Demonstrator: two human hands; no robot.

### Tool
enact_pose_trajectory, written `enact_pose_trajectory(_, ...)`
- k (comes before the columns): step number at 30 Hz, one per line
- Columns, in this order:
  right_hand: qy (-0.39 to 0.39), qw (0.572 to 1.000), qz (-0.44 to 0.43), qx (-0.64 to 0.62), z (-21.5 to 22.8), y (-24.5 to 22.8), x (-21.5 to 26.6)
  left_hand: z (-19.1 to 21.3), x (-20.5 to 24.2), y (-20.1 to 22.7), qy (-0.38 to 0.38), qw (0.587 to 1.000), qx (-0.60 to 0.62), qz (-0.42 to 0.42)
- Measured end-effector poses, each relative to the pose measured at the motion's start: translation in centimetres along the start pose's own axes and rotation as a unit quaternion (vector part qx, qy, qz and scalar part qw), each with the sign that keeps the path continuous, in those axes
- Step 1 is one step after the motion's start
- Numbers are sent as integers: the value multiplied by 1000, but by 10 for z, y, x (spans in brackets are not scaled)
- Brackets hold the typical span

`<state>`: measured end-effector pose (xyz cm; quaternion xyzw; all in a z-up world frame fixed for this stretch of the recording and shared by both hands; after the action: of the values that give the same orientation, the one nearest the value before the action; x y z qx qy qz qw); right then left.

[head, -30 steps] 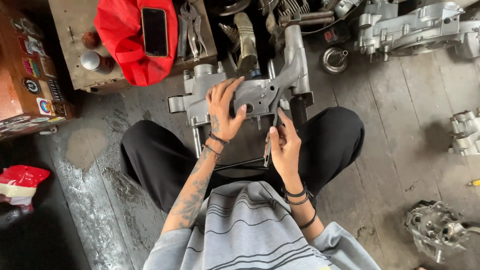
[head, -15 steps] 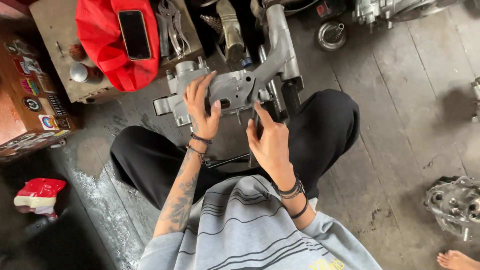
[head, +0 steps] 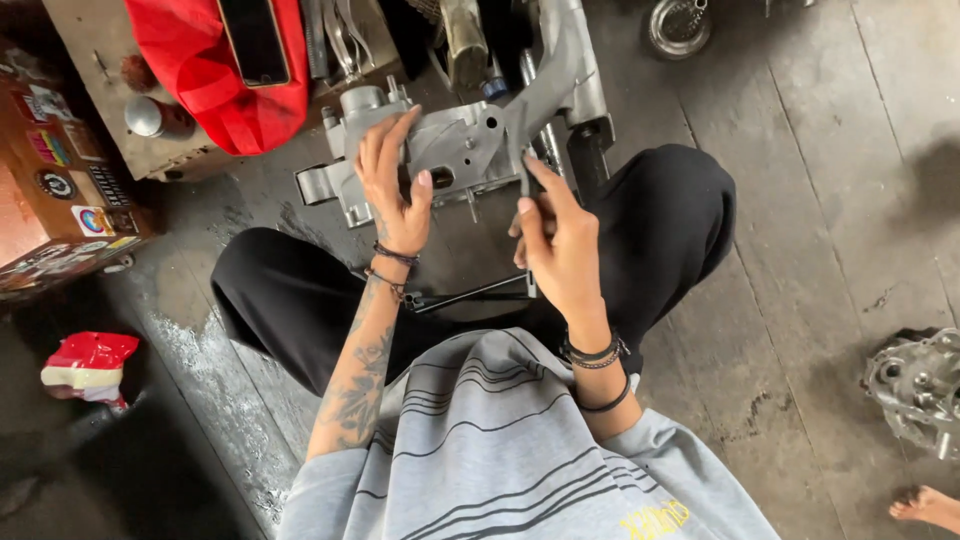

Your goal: The person sits on the floor and assembles a metallic engine component, likely a cylinder head. They use a small metal tool to scrape or clean the surface of the part and then fit a smaller metal piece into it.

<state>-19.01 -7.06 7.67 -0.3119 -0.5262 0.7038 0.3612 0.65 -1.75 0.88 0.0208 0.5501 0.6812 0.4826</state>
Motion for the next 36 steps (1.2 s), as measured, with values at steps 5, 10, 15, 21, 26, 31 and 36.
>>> enact_pose_trajectory(5, -46, 996, -41, -62, 3, 3, 3, -1, -2, 3, 1, 1000, 16, 11)
enact_pose_trajectory(10, -81, 996, -17, -40, 32, -2, 3, 3, -1, 1, -14, 1000, 5, 16)
enact_pose_trajectory(15, -15, 987, 94, 128, 60, 4, -47, 2, -3, -2, -7, 1000, 22, 20)
enact_pose_trajectory(21, -18, 915, 217, 341, 38, 13, -122, 10, -1, 12, 10, 999, -30, 18)
enact_pose_trajectory(26, -195, 848, 235, 433, 15, 18, -168, 16, 0, 13, -36, 999, -9, 25)
enact_pose_trajectory(31, -230, 805, 259, 482, 28, 15, -211, 14, 4, 11, -37, 999, 3, 18)
enact_pose_trajectory(36, -312, 763, 259, 503, 15, 0, -219, 8, 6, 2, -40, 999, 2, 37)
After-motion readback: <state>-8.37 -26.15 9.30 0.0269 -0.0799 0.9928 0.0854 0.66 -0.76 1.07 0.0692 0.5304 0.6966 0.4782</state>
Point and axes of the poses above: each hand's wrist, its own x-axis away from the middle knuckle, its own z-axis out of the back of the hand, y = z × x, the point moved 2 cm from there along -x, towards the middle knuckle
